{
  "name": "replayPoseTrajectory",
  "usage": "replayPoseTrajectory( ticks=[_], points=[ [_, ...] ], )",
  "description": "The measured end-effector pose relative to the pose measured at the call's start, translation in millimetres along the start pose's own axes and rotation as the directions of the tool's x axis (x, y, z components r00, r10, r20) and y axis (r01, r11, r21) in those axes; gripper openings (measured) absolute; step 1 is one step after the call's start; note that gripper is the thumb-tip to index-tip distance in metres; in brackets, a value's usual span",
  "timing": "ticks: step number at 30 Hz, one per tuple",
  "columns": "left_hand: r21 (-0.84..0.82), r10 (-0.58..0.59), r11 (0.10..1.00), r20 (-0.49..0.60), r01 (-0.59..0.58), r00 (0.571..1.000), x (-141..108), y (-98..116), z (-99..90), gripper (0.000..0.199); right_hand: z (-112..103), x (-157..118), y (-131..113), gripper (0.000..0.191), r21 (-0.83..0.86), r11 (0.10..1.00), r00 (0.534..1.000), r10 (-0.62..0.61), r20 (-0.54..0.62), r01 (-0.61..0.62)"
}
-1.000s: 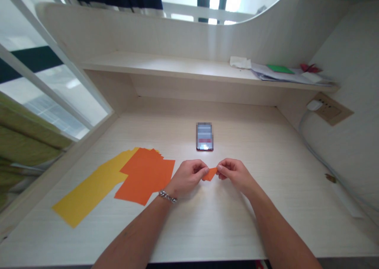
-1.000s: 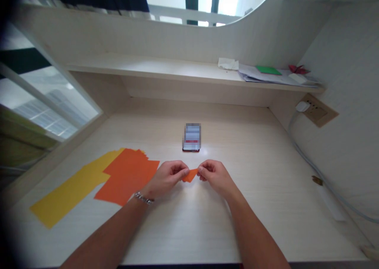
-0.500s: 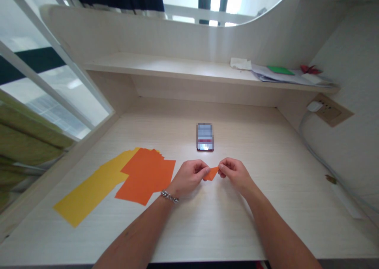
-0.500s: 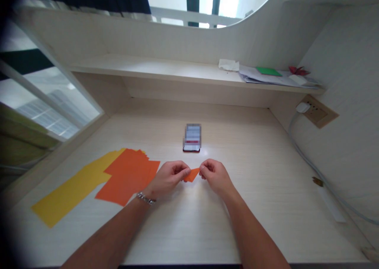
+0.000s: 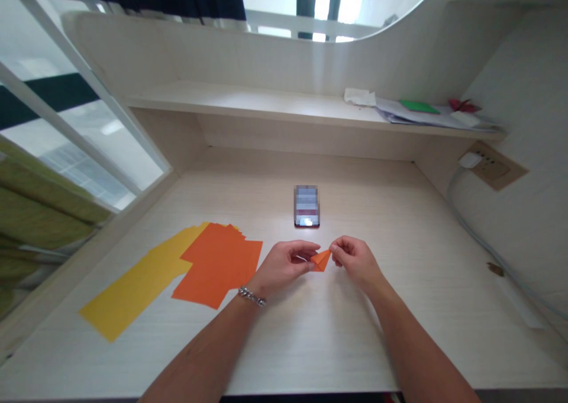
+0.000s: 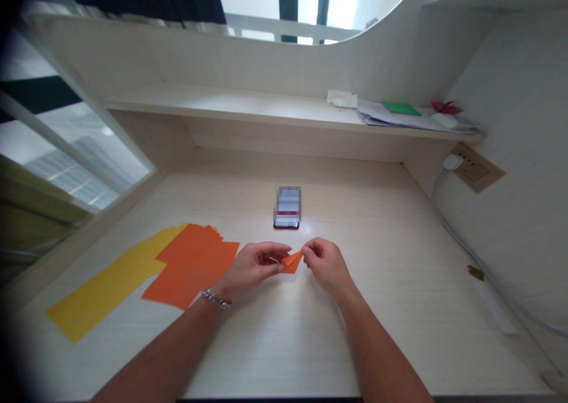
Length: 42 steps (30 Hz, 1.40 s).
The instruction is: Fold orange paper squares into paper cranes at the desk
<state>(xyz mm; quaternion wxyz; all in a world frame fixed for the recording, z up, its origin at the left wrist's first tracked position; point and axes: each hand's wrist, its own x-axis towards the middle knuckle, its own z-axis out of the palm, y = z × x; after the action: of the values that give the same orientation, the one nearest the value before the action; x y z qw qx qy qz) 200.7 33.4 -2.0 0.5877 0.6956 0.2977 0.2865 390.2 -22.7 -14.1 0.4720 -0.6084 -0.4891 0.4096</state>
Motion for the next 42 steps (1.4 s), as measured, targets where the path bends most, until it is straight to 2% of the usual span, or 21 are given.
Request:
replayPoseTrajectory(
  ticks=[5, 9, 12, 17, 22, 27, 31, 34, 42],
  points=[
    [0.044, 0.011, 0.999, -0.117, -0.005, 0.993, 2, -2, 0.4, 0.023, 8, -1, -5, 0.029, 0.099, 0.995, 0.999, -0.026, -0.038, 0.029],
    [0.019, -0.014, 1.000, -0.237, 0.019, 0.972, 4, -4, -0.3, 0.025, 24, -6, -12, 0.050, 0.022, 0.998, 0.995, -0.061, -0.074, 0.063],
    [-0.045, -0.046, 0.998, -0.268, 0.035, 0.962, 5, -7, 3.6, 0.027, 34, -10, -12, 0.060, -0.030, 0.996, 0.990, -0.091, -0.108, 0.088],
    [-0.215, -0.095, 0.976, -0.283, 0.033, 0.954, 6, -9, 10.8, 0.032, 37, -9, -6, 0.047, -0.033, 0.992, 0.980, -0.124, -0.159, 0.120],
    [-0.207, -0.092, 0.978, -0.333, 0.022, 0.939, 7, -10, 12.3, 0.028, 37, -8, -7, 0.031, 0.001, 0.991, 0.979, -0.133, -0.157, 0.134],
    [-0.188, -0.063, 0.982, -0.327, 0.001, 0.943, 5, -9, 16.9, 0.024, 37, -7, -9, 0.027, 0.099, 0.991, 0.985, -0.073, -0.158, 0.090],
    [-0.291, -0.156, 0.954, -0.294, 0.067, 0.943, 5, -9, 16.6, 0.023, 35, -5, -10, 0.030, 0.328, 0.942, 0.993, 0.095, -0.071, -0.066],
    [-0.376, -0.239, 0.916, -0.230, 0.140, 0.943, 7, -10, 13.6, 0.021, 34, -3, -10, 0.028, 0.455, 0.870, 0.977, 0.215, -0.004, -0.189],
    [-0.374, -0.230, 0.915, -0.171, 0.153, 0.958, 7, -10, 10.1, 0.025, 34, -4, -13, 0.023, 0.410, 0.877, 0.966, 0.258, 0.035, -0.249]
  ],
)
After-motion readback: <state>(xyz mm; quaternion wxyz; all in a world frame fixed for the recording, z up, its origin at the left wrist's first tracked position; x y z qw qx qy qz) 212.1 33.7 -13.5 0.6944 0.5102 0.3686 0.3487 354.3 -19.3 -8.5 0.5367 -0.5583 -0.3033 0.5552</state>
